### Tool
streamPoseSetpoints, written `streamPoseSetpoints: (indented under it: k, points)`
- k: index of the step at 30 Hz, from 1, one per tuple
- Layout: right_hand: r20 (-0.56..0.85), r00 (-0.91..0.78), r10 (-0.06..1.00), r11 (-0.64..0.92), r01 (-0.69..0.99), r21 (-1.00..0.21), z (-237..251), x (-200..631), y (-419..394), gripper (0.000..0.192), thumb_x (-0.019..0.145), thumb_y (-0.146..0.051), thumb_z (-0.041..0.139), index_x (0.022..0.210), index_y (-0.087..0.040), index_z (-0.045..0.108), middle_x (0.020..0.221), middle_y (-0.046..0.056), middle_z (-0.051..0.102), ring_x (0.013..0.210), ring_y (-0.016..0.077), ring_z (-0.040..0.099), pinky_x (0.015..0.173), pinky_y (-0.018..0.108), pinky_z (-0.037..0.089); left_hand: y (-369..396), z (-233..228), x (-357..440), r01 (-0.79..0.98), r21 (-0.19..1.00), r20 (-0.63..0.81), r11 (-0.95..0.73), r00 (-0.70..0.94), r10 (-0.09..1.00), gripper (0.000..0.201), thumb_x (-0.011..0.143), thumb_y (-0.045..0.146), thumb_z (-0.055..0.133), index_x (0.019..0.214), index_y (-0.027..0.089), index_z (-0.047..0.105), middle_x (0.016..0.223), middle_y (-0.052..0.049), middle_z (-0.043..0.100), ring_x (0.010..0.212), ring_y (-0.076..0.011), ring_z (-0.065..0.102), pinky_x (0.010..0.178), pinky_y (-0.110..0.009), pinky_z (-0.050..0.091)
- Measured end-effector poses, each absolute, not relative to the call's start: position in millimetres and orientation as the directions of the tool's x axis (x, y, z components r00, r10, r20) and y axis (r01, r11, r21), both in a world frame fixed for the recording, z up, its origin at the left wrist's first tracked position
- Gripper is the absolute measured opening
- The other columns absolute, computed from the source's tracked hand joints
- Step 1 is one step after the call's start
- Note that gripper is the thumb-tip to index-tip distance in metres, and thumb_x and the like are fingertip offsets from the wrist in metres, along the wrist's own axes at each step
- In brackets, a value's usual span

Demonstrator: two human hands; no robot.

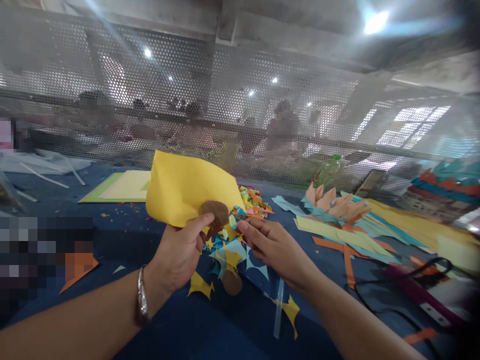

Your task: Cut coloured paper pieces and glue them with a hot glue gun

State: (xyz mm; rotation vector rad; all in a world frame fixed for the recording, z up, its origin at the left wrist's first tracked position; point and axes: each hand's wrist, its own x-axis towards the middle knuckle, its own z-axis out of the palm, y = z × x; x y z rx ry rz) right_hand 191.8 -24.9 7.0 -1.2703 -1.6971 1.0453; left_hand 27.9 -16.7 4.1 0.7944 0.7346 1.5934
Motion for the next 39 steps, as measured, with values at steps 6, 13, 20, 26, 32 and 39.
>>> streamPoseSetpoints:
  k: [6,13,20,26,32,39]
  points:
    - [0.078,-0.255,0.964,0.127,0.18,-0.975,11,187,-28,0.042,0.088,-0.051,0.049,0.062,-0.019,0.04,0.055,-0.007,0.034,0.04,0.0039,0.023,0.038,0.023,0.014,-21,6,30,-0.692,0.716,0.072,-0.097,-0.065,0.995,0.038,0.062,0.011,0.072,0.098,0.022,0.065,0.095,-0.001,0.072,0.102,-0.0206,0.062,0.092,-0.032,0.048]
    - [0.095,-0.295,0.951,0.103,0.01,-0.995,11,186,-32,0.038,0.088,-0.045,0.053,0.064,-0.019,0.042,0.058,-0.008,0.029,0.042,0.0047,0.017,0.036,0.021,0.013,-29,3,34,-0.702,0.712,0.11,-0.025,0.076,0.991,0.038,0.068,0.01,0.07,0.103,0.021,0.065,0.098,-0.004,0.072,0.097,-0.0221,0.064,0.083,-0.032,0.054]
    - [0.077,-0.271,0.959,0.088,0.027,-0.996,13,186,-33,0.037,0.087,-0.046,0.053,0.064,-0.019,0.042,0.059,-0.007,0.029,0.045,0.0059,0.017,0.036,0.02,0.012,-29,-1,35,-0.715,0.697,0.168,-0.041,0.107,0.98,0.039,0.074,0.008,0.066,0.11,0.023,0.063,0.104,-0.005,0.07,0.101,-0.0205,0.063,0.084,-0.03,0.053]
    - [0.061,-0.259,0.964,0.066,0.007,-0.998,11,185,-33,0.04,0.087,-0.046,0.053,0.062,-0.019,0.039,0.057,-0.008,0.027,0.043,0.0049,0.014,0.036,0.02,0.01,-32,1,36,-0.726,0.688,0.131,-0.003,0.12,0.984,0.042,0.073,0.008,0.067,0.113,0.022,0.062,0.108,-0.006,0.069,0.101,-0.0214,0.063,0.084,-0.03,0.054]
    - [0.055,-0.243,0.968,0.064,0.031,-0.997,12,185,-33,0.038,0.086,-0.047,0.054,0.063,-0.018,0.043,0.056,-0.008,0.029,0.043,0.0049,0.016,0.037,0.021,0.01,-33,3,38,-0.693,0.72,0.095,-0.035,0.048,0.994,0.037,0.069,0.009,0.07,0.104,0.019,0.064,0.1,-0.005,0.071,0.093,-0.0196,0.065,0.082,-0.029,0.054]
    - [0.061,-0.247,0.967,0.086,0.095,-0.992,13,186,-34,0.036,0.088,-0.047,0.05,0.067,-0.018,0.051,0.051,-0.009,0.026,0.041,0.0053,0.018,0.04,0.024,0.012,-31,1,36,-0.584,0.804,0.1,-0.116,-0.06,0.993,0.023,0.064,0.014,0.074,0.087,0.017,0.067,0.091,-0.005,0.072,0.083,-0.0187,0.066,0.079,-0.03,0.053]
